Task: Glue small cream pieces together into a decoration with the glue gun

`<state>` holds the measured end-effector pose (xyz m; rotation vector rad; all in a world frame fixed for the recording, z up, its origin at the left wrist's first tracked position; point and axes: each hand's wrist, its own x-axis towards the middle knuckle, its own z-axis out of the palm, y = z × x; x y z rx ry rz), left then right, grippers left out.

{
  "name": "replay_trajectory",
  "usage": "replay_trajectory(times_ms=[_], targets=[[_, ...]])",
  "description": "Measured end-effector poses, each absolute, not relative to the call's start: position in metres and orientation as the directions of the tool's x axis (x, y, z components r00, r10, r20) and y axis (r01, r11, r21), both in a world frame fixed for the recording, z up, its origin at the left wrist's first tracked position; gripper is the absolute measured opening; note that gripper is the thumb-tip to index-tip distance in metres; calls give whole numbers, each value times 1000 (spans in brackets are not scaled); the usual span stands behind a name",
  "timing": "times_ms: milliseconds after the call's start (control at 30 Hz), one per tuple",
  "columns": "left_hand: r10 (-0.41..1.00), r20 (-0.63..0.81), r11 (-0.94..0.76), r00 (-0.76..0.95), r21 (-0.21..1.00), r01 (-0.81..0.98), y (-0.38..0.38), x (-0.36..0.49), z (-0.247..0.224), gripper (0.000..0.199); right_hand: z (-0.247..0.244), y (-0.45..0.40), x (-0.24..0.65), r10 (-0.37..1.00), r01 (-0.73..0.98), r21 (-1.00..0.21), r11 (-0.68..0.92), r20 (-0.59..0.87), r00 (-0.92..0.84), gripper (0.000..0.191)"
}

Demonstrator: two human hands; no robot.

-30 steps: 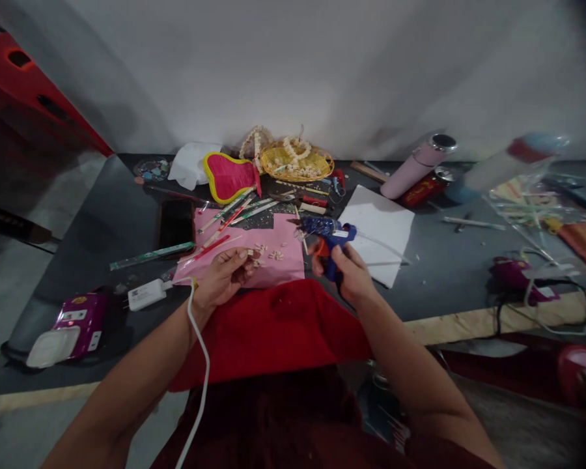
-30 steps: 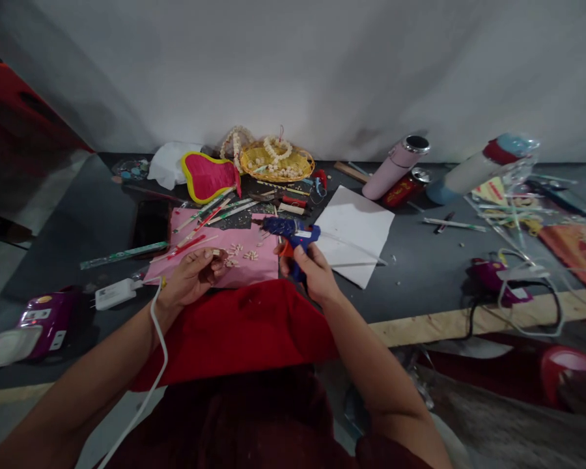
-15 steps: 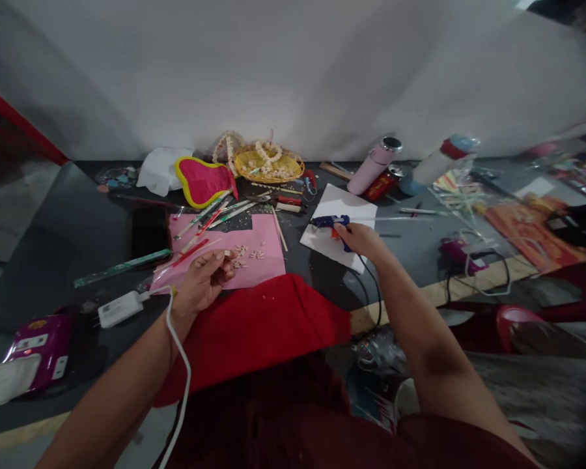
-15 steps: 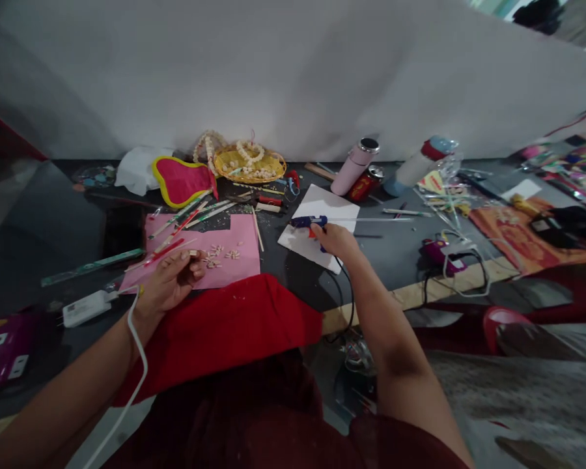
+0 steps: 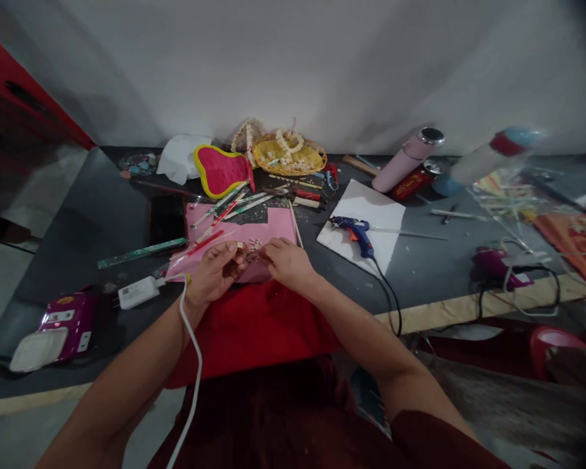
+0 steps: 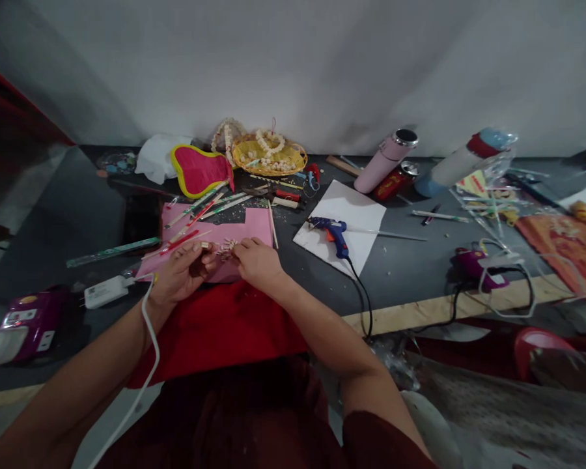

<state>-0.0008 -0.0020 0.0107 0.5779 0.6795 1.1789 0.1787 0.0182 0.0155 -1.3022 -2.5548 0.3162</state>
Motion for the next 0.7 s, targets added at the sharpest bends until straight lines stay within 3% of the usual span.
replay_trajectory(times_ms=[233,333,433,533,700], targets=[[945,-154,308,288,717,-625,-1,-1,6,16,1,22,181,777,734,-273,621,91,-623,22],[940,-175,325,294,728,-603,-3,0,6,16,4,19,182,813,700,-418,579,223,-538,17],[928,-206,352,311,756,-552,-5,1,7,18,8,14,182,816,558,-595,578,413,-405,13],[922,-222,363,317,781,-509,-6,3,7,18,12,9,180,789,450,-648,614,499,-358,9],[917,-213,360,337,807,-468,-6,4,5,18,12,5,177,777,408,-661,629,522,-351,7]])
